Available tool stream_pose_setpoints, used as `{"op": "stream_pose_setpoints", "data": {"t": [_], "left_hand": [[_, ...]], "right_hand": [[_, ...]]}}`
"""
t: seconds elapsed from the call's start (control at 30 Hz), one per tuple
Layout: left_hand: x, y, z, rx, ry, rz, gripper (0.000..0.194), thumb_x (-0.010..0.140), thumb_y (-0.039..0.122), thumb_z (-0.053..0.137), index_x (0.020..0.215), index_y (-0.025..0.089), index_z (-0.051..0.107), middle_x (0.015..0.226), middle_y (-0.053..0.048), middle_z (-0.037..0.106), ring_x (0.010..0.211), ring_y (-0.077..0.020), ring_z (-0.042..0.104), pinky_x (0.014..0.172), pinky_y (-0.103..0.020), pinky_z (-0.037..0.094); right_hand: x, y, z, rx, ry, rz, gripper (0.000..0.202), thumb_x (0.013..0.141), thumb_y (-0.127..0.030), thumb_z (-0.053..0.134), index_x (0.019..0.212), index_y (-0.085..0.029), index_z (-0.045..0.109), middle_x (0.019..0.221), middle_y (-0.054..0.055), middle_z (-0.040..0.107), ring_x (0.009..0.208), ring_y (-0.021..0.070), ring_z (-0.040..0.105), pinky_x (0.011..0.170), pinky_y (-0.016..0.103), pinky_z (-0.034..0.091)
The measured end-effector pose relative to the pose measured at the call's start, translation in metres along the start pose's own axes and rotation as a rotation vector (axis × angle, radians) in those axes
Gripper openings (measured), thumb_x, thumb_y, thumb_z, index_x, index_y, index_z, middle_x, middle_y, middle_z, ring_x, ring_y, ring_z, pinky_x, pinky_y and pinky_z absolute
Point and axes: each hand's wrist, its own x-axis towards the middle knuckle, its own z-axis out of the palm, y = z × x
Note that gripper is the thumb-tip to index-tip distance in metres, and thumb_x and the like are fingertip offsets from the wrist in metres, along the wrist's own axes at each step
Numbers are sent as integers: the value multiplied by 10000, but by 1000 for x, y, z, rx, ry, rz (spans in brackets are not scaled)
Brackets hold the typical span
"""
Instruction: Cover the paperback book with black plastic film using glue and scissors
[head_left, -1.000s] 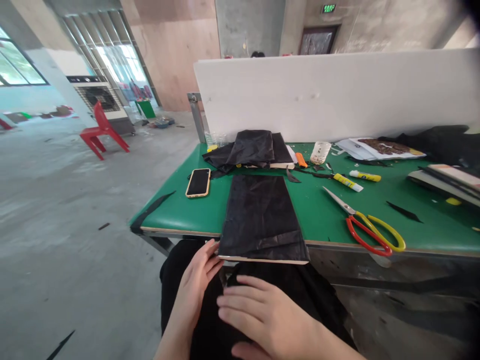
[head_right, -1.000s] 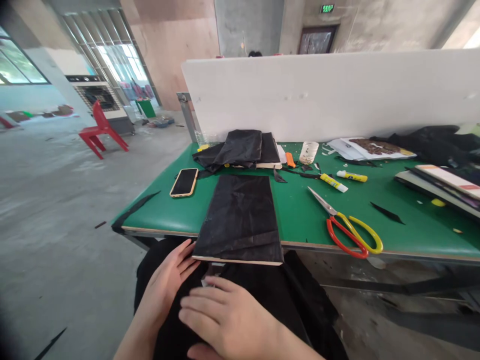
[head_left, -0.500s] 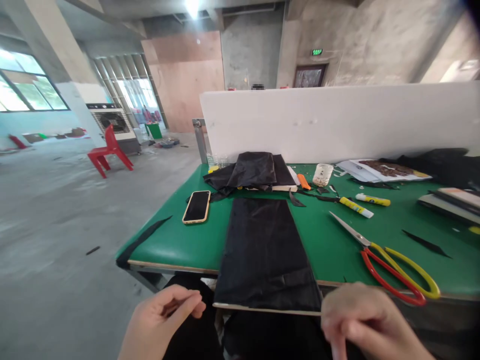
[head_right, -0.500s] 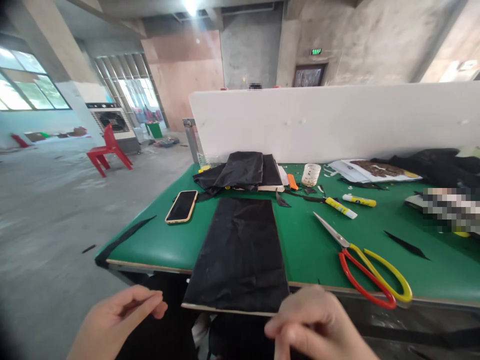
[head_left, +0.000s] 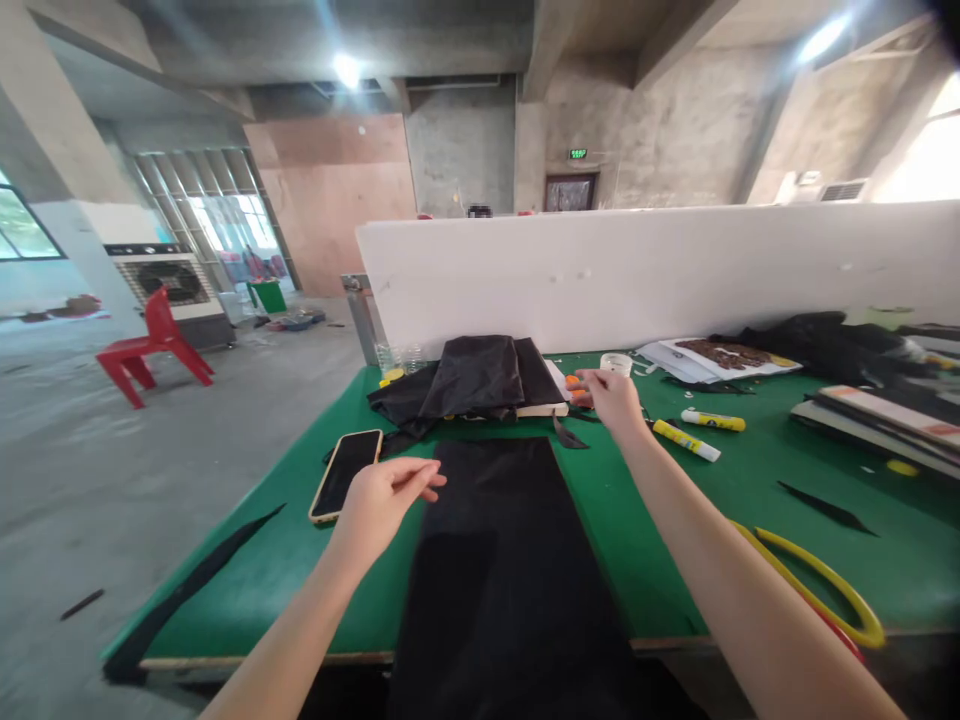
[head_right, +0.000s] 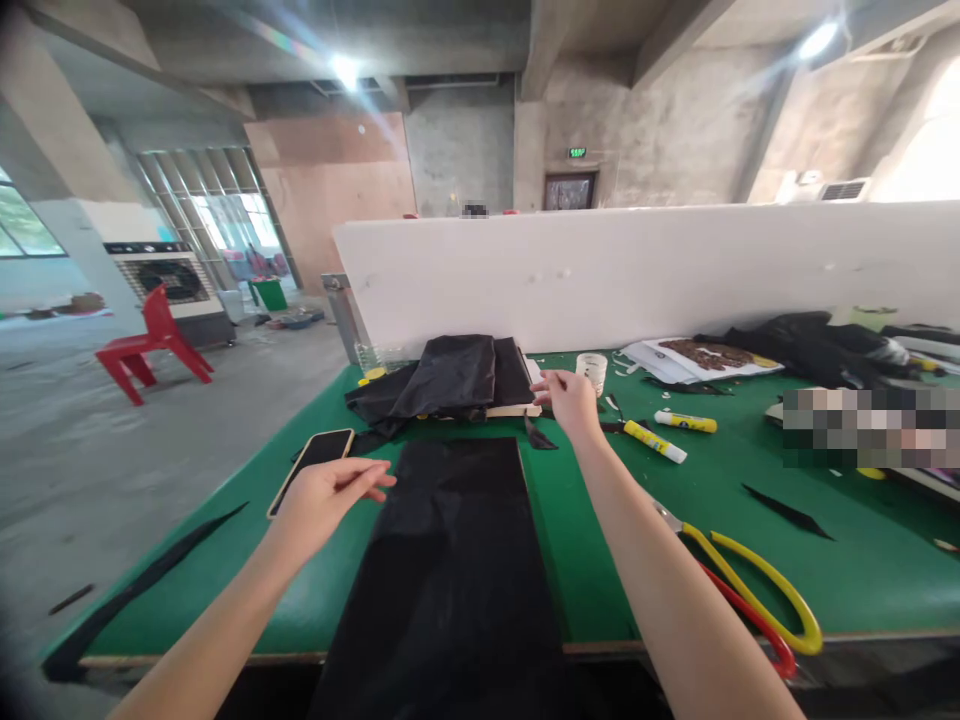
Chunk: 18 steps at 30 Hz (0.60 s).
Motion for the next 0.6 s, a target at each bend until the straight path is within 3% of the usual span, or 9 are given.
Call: {"op": "stream_pose_setpoints", "data": {"t": [0.1,0.27,0.43,0.6], "left_hand": [[34,-11,17,215,-5,119,246,811,415,546,733,208,655,673,18,697,594,-143,654,593,-226,487],[78,-23,52,516,142,316,301,833,409,513,619,211,583,536,22,585,516,-147,561,513,-247,361],[109,-34,69,622,270,480,311,893,322,395,642,197,531,599,-9,533,640,-179,534,656,-308,371],[114,-49,68,614,360,532,124,856,256,454,779,194,529,764,-28,564,810,-197,535,851,-348,381]], "right_hand": [[10,25,14,-2,46,24,407,876,-432,386,999,-126,624,848,83,695,598,152,646,585,255,513],[8,62,24,-72,95,14,383,815,-492,476,826,-175,692,737,39,693,541,159,613,595,265,480],[12,87,31,-189,178,-15,331,798,-470,511,811,-200,703,690,26,683,552,164,595,593,262,441],[14,92,39,-287,232,-69,312,797,-464,521,870,-206,682,751,41,683,668,185,614,655,264,442]]}}
